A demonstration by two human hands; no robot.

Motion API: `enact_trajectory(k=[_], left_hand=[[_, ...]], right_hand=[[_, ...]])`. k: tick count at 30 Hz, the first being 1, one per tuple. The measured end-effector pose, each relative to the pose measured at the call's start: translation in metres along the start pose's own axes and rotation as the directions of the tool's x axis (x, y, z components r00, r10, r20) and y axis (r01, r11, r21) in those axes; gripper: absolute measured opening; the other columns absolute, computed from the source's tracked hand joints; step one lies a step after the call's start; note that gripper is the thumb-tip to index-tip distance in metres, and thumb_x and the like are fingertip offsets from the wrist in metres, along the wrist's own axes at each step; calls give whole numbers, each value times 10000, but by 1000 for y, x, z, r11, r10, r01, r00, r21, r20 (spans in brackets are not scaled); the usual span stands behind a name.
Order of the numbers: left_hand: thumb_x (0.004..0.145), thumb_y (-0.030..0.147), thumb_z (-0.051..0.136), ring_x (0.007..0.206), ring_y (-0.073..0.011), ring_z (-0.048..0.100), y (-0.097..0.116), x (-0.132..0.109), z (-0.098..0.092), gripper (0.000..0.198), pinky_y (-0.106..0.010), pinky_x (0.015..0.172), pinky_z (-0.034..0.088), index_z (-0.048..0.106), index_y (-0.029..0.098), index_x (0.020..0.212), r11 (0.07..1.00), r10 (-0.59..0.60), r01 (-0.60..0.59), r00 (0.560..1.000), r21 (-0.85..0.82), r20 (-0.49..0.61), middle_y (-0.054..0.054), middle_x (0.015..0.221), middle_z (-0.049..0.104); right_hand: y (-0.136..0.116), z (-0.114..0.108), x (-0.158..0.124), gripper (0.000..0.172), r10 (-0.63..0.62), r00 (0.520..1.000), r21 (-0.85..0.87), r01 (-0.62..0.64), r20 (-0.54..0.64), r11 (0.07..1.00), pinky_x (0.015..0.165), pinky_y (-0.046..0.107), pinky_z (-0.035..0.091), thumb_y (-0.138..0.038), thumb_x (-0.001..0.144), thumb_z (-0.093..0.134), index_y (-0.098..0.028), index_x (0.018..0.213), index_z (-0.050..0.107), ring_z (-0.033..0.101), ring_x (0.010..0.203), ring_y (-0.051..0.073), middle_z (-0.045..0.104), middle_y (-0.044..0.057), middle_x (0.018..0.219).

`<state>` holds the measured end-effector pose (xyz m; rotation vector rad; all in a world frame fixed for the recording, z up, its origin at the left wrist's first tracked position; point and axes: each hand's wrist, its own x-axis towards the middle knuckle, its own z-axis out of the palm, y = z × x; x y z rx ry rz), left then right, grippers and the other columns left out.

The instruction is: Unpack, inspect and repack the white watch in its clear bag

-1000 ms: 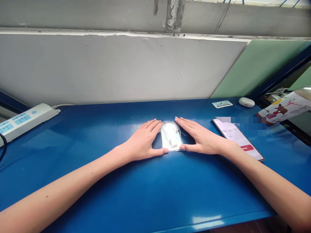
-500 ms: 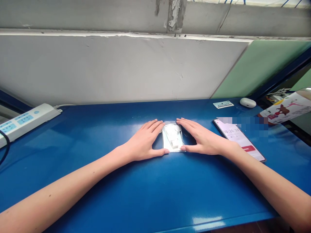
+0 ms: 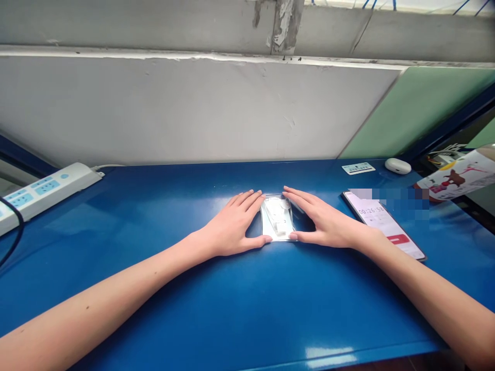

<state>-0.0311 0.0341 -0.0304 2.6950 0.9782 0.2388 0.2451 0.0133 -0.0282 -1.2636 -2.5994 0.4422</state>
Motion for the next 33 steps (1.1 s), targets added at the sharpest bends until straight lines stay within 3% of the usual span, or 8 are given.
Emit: enact_trajectory(k=[4,7,12,16,20,23,28,33], left_hand=[[917,576,518,1498,-369,211,0,-2,2,829,-527,1188,252,260,94,1539,1000,-11,10,1000,-10,-29,-222,1624,186],[967,459,477,1497,-371,214,-2,-3,4,679,-532,1180,275,299,112,1522,1000,-4,4,998,-10,-69,-216,1633,156],[1017,244,329,1485,-336,264,-4,-4,7,493,-516,1176,314,352,101,1488,999,-41,39,995,-26,-94,-213,1613,236],[1031,367,360,1475,-344,284,-3,-4,7,505,-541,1168,323,392,127,1474,999,-49,47,992,-19,-116,-193,1575,342],[1006,483,423,1468,-356,290,-2,-3,7,599,-543,1168,316,384,139,1494,999,-36,35,995,-12,-98,-183,1552,389],[1023,446,386,1473,-349,277,-4,-3,5,562,-536,1179,294,383,147,1499,1000,-18,18,997,-1,-70,-168,1553,392],[1031,405,362,1472,-363,266,-6,-3,3,541,-529,1189,260,372,152,1510,999,28,-26,999,44,-33,-174,1554,381],[1035,450,349,1475,-378,254,-6,-2,3,553,-552,1174,264,345,199,1527,997,34,-33,999,70,-7,-163,1567,363]], right_hand=[[-1,0,1,787,-40,998,4,40,-53,999,1126,554,398,-569,883,591,-196,1529,339,390,1425,360,399,178,1560],[-1,1,2,633,-33,992,-34,29,-119,999,1071,539,463,-509,919,564,-184,1450,454,499,1335,346,503,183,1469],[3,1,3,286,1,960,-54,-17,-279,998,979,483,535,-403,937,563,-213,1123,668,640,1123,297,694,128,1172],[3,0,4,173,-47,956,-3,48,-290,999,930,452,559,-342,937,560,-243,989,692,669,1048,270,723,91,1063],[2,0,4,154,-114,963,57,131,-243,990,915,440,564,-323,948,539,-260,942,679,672,1027,260,724,73,1009],[2,0,4,144,-92,966,54,108,-242,993,968,471,538,-343,934,558,-257,999,655,637,1120,282,690,96,1134],[5,1,2,528,-26,988,22,29,-155,999,1104,530,427,-442,924,570,-215,1390,472,455,1371,333,459,165,1493],[4,0,1,648,-38,998,-39,35,-56,999,1149,548,365,-501,941,533,-202,1495,379,361,1439,343,405,170,1549]])
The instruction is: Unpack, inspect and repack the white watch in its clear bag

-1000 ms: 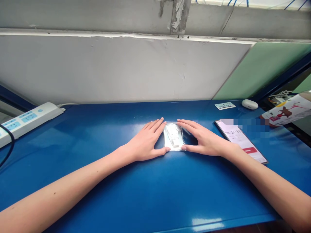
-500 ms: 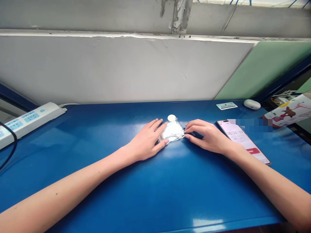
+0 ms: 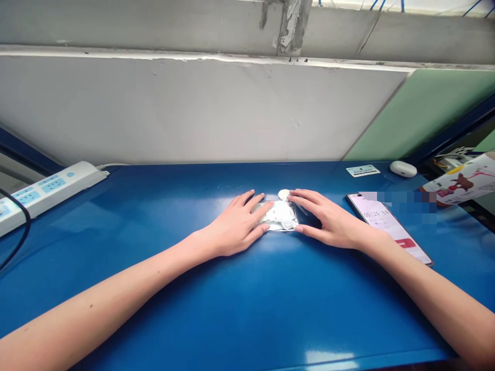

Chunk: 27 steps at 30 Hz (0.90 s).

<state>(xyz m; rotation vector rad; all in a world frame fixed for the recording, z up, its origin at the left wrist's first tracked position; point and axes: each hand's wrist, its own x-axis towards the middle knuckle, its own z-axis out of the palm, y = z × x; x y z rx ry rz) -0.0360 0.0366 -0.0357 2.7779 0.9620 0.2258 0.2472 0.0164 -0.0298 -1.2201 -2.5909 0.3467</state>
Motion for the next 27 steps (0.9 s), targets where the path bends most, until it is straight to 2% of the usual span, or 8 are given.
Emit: enact_trajectory(k=[5,11,15,21,27], left_hand=[[1019,527,367,1481,-382,242,0,0,-1,600,-550,1174,258,348,210,1529,1000,-18,19,999,-14,31,-158,1583,342],[980,630,396,1501,-332,212,-2,1,-11,779,-461,1191,265,286,103,1543,996,-61,66,994,-54,85,-163,1594,324],[929,701,440,1487,-316,265,-8,1,-19,826,-440,1187,278,336,137,1524,996,-50,57,994,-73,96,-148,1583,351],[822,784,528,1486,-364,249,-15,0,-23,940,-499,1183,269,420,116,1475,996,-77,81,993,-43,88,-184,1584,333],[835,741,555,1474,-363,279,-16,1,-22,878,-502,1170,288,450,127,1454,997,-68,69,995,-22,72,-187,1564,370]], right_hand=[[-5,-2,-1,710,50,999,17,-50,22,999,1154,544,364,-563,910,555,-183,1484,384,361,1441,351,402,184,1551],[-5,-6,-1,708,94,995,70,-97,39,993,1123,537,407,-596,874,590,-221,1448,415,415,1408,350,422,169,1536],[-3,-5,-1,700,117,992,81,-121,56,989,1125,516,410,-611,865,595,-223,1422,425,427,1398,339,412,161,1543],[-3,-4,-2,735,99,994,43,-101,48,994,1131,523,401,-602,895,553,-195,1477,362,397,1418,341,390,177,1558],[-2,-2,-3,752,79,996,-12,-79,51,997,1152,523,373,-587,932,496,-173,1529,301,353,1447,342,356,181,1582]])
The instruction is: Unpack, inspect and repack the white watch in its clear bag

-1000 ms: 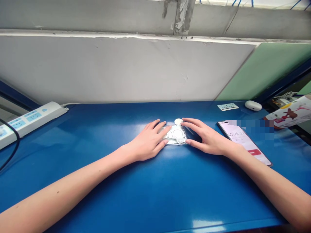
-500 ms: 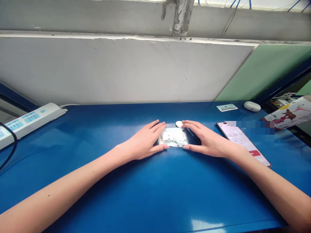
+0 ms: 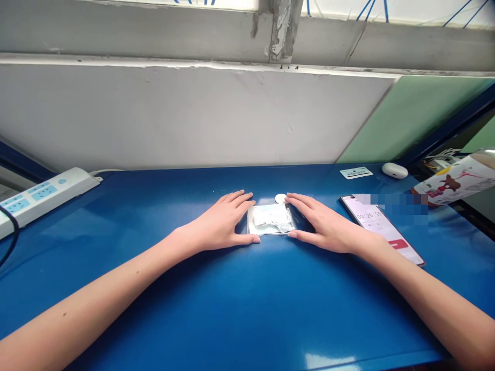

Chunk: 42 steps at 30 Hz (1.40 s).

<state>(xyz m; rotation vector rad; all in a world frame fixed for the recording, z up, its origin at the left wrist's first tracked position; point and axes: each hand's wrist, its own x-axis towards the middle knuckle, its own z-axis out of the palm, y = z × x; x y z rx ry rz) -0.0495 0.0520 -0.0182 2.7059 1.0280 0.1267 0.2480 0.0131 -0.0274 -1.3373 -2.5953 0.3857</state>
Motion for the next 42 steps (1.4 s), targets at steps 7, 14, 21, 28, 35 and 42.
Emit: enact_trajectory(k=[7,14,21,28,35,42], left_hand=[[862,730,525,1437,-371,331,-9,1,8,823,-532,1154,300,473,147,1442,999,55,-54,994,4,-91,-171,1537,421],[823,735,573,1423,-397,339,-9,1,11,849,-561,1138,315,483,154,1435,997,66,-69,990,-22,-124,-182,1520,437],[804,698,626,1405,-403,365,-8,1,10,830,-561,1141,320,508,143,1410,998,51,-56,988,-31,-144,-183,1502,460],[798,708,628,1407,-387,371,-9,1,12,847,-541,1154,314,498,135,1410,997,52,-60,987,-44,-154,-181,1501,463],[808,723,604,1413,-394,358,-10,0,12,845,-555,1145,317,498,162,1432,996,59,-69,986,-56,-157,-166,1509,460],[907,681,495,1420,-385,352,-14,-1,12,724,-559,1139,310,507,190,1439,997,66,-71,989,-38,-129,-156,1518,453]], right_hand=[[0,-2,0,735,47,999,11,-47,28,999,1128,528,406,-630,908,508,-187,1478,374,376,1432,347,332,172,1595],[-1,-1,0,743,68,997,12,-68,35,998,1135,513,400,-647,897,513,-181,1464,393,370,1437,343,341,174,1590],[2,-6,-1,768,63,996,1,-63,56,998,1143,533,382,-649,892,521,-187,1490,384,368,1438,356,345,170,1593],[6,-4,-1,800,31,999,-27,-30,23,999,1122,561,400,-640,883,545,-170,1509,380,395,1419,378,412,190,1552],[4,-5,-1,808,5,1000,-50,-4,23,999,1121,574,393,-637,885,545,-164,1517,371,385,1425,379,400,194,1559],[3,-6,1,428,-159,982,-60,154,-102,986,1020,522,493,-374,971,518,-288,1389,557,570,1260,316,585,116,1411]])
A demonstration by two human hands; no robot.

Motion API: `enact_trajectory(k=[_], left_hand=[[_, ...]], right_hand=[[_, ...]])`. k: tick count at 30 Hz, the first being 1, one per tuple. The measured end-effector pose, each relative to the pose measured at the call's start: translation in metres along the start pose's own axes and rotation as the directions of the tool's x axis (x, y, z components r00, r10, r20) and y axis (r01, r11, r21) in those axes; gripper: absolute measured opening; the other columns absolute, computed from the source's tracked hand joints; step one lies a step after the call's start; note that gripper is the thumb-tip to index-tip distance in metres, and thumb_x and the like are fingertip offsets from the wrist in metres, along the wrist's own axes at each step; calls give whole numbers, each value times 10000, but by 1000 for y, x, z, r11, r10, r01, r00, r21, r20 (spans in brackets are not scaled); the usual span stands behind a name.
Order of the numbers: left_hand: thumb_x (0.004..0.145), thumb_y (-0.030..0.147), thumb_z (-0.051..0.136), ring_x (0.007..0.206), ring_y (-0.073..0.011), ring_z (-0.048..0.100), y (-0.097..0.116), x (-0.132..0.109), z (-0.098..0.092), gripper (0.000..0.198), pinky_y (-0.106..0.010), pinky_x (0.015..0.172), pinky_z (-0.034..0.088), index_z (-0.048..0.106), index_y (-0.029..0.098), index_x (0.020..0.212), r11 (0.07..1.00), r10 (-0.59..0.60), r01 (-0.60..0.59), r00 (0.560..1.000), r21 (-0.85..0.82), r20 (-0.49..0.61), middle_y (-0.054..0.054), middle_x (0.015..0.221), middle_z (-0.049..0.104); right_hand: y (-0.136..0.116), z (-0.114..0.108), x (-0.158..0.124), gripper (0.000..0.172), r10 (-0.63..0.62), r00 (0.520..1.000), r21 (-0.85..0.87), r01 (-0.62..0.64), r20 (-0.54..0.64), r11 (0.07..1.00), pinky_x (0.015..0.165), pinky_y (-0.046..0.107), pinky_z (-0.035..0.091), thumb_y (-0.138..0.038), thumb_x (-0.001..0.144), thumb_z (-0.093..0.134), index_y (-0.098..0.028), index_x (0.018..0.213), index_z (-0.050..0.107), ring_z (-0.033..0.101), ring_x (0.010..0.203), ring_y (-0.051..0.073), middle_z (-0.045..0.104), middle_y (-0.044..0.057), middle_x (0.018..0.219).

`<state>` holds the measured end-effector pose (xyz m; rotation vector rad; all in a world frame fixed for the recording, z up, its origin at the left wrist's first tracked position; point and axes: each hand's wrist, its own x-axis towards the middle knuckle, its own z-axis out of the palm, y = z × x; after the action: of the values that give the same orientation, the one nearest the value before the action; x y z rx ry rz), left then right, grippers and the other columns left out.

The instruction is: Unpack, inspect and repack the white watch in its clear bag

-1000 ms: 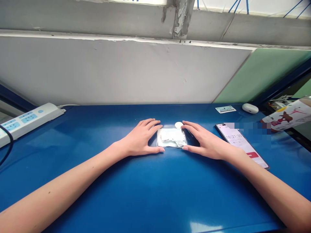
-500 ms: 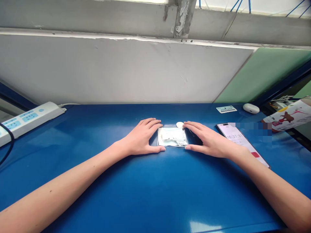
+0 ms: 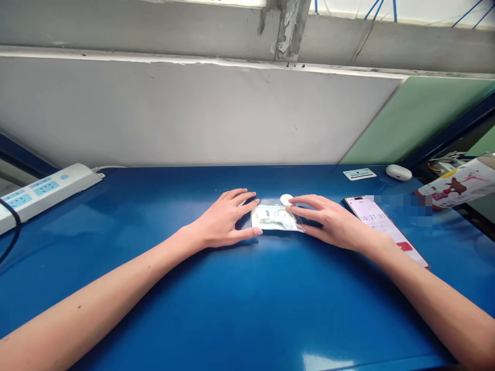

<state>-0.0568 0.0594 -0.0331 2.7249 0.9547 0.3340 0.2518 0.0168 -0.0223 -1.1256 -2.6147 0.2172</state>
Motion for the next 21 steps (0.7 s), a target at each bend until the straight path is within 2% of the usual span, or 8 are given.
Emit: enact_trajectory(k=[2,4,9,13,16,18,21], left_hand=[[922,666,478,1426,-388,340,0,0,0,718,-560,1144,301,499,172,1442,1000,8,-8,1000,-9,7,-166,1521,445],[922,661,483,1428,-388,336,2,0,0,724,-559,1148,296,491,158,1443,1000,9,-9,1000,-14,4,-173,1519,445],[930,588,523,1424,-364,355,6,0,-1,709,-527,1161,303,437,121,1456,1000,-8,7,999,-23,-32,-195,1514,438],[920,542,552,1472,-361,277,6,-3,0,855,-520,1167,311,171,135,1568,996,-22,16,997,-86,-76,-217,1603,257],[890,537,594,1504,-351,198,5,-4,1,983,-502,1192,281,12,157,1585,994,18,-31,993,-108,-120,-212,1633,155],[855,537,637,1505,-365,186,5,-4,1,1022,-505,1193,282,27,161,1584,993,35,-50,990,-108,-138,-210,1638,129],[815,506,686,1470,-398,267,6,-4,1,921,-536,1159,328,232,181,1547,992,40,-54,992,-115,-122,-205,1630,169]], right_hand=[[-1,0,1,338,-44,997,-12,43,-64,999,954,490,525,-304,995,467,-270,1281,644,638,1129,291,680,110,1258],[-2,0,1,304,-35,992,18,37,-121,999,903,456,545,-306,994,478,-246,1216,677,665,1047,278,716,110,1160],[-6,2,3,231,102,971,216,-55,-215,975,815,382,568,-337,981,511,-230,1084,689,705,919,243,748,81,1030],[-9,5,5,246,184,968,357,-113,-173,927,758,357,565,-365,990,479,-216,959,672,702,815,225,751,64,939],[-9,9,5,249,237,965,439,-167,-109,883,734,347,569,-395,989,478,-220,1015,653,695,776,214,747,51,902],[-8,12,5,270,284,953,463,-208,-101,862,744,355,574,-397,983,492,-224,1146,621,695,765,210,746,43,887],[-6,15,6,345,321,942,450,-247,-95,858,758,378,580,-400,979,494,-232,1272,564,697,779,215,745,43,892]])
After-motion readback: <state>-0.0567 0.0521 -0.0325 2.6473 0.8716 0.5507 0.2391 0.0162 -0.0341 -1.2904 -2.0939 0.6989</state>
